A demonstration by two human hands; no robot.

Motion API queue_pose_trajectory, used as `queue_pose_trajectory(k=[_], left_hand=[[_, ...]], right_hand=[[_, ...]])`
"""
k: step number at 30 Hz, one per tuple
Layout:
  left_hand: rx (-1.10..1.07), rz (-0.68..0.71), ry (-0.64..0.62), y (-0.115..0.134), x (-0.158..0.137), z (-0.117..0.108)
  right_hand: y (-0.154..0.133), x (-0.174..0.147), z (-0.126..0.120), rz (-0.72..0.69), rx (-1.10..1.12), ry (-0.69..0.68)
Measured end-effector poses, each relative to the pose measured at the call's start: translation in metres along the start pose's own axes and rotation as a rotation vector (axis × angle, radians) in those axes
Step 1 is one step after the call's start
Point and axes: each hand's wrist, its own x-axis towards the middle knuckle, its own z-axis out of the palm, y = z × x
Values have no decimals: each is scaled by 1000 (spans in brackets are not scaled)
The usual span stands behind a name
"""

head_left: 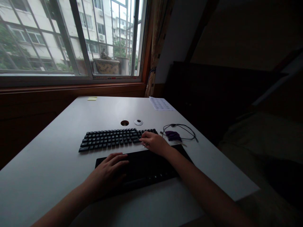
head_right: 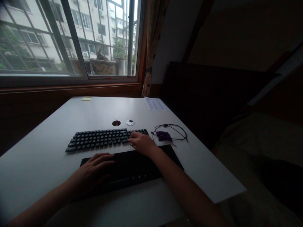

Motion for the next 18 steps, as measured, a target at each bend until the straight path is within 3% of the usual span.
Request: queue_pose_trajectory(k=[8, 18], left_hand=[[-5, -3, 12, 2, 0, -2], [-4, 7, 21, 1, 0, 0]], right_hand=[[-30, 4, 2, 92, -73, -65], [-31, 4, 5, 109, -83, -91]])
